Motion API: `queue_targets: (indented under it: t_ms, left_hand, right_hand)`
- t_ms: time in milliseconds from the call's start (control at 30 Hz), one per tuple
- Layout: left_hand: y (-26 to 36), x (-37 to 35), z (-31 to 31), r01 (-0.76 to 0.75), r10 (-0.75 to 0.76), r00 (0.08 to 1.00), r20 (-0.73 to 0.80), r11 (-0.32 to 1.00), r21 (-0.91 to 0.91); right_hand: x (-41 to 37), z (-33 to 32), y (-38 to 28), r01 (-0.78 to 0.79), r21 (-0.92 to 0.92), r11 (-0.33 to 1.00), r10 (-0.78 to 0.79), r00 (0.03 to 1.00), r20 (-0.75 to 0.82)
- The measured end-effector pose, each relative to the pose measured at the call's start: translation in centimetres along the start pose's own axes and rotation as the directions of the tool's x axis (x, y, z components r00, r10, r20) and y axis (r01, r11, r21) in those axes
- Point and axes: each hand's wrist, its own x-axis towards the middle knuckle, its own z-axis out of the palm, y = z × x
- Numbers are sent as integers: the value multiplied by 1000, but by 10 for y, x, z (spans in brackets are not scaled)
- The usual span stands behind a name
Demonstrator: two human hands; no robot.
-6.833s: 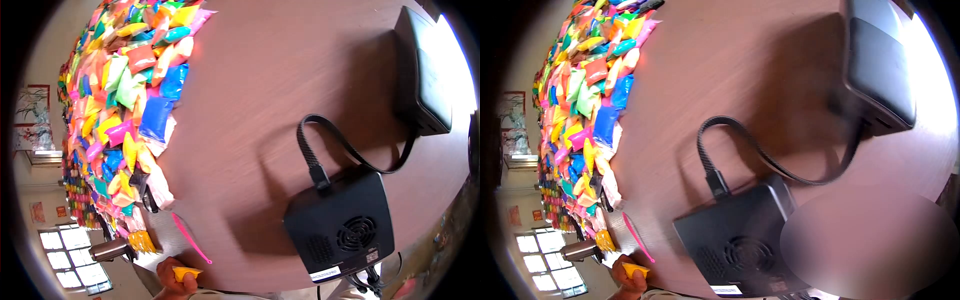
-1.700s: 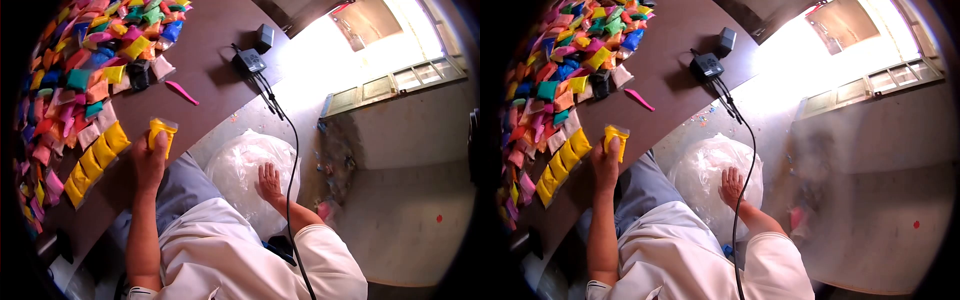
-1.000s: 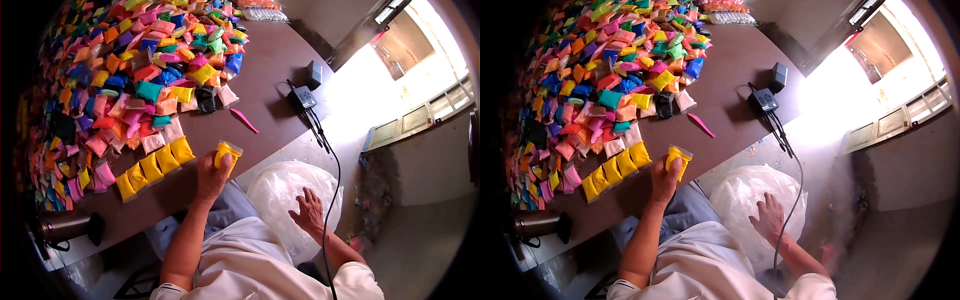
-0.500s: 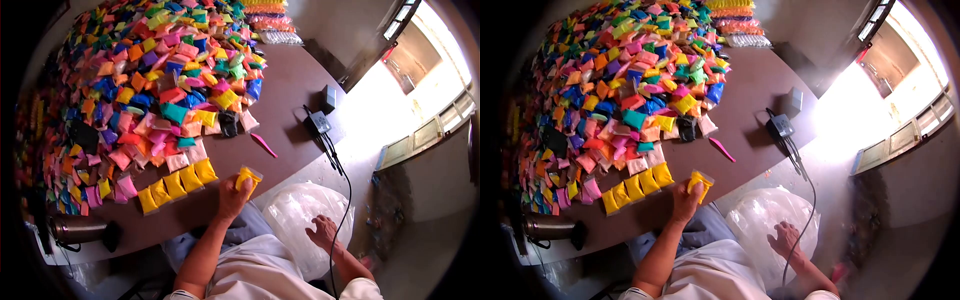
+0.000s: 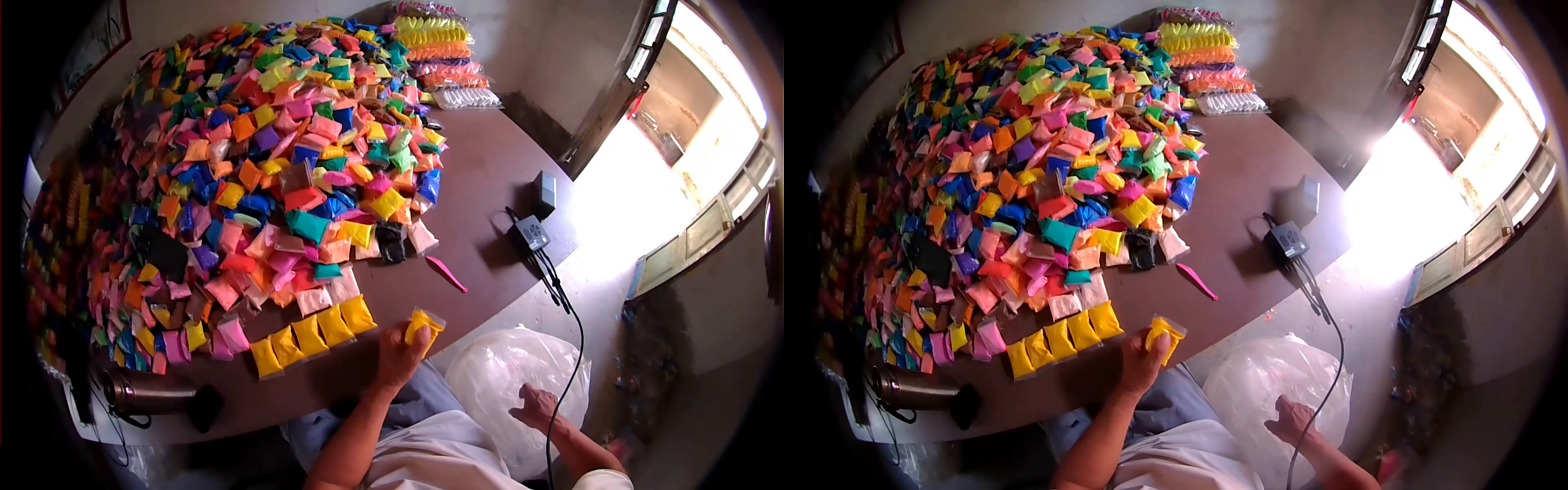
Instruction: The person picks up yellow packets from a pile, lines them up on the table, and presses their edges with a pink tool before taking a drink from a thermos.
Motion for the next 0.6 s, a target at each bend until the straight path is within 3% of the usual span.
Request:
queue_targets:
  t_ms: [100,133,200,267,367,400,500,567,600]
  left_hand:
    - [5,0,0,-1,1,1000,12,1000,-27]
    - [4,-1,0,18,-18,1000,23,999,-26]
    - [5,0,-1,33,-32,999,30,999,-19]
    - [8,0,-3,23,-23,999,47,1000,-1]
    - [4,-2,-3,37,-36,999,27,999,-37]
    - [5,-3,-3,48,-48,999,7,997,-59]
    - [7,-16,-10,56,-56,998,8,997,-52]
    - [2,-29,-21,19,-19,997,70,1000,6]
    - [1,-35,-25,10,-11,998,70,1000,8]
  right_hand:
    - [-19,-26,-26,103,91,990,-95,992,-87]
    - [-24,-34,-38,108,95,990,-99,991,-93]
    - [-33,-45,-67,90,247,965,-25,967,-254]
    - [-33,-43,-89,331,353,875,-140,871,-471]
    - [-20,-41,-127,512,572,641,-218,836,-503]
    - [-14,-40,-137,489,626,608,-237,864,-444]
    - [2,-49,-176,548,659,516,-298,836,-461]
    - [15,-52,-200,489,824,287,-174,872,-457]
    - [20,-54,-204,497,820,283,-176,868,-465]
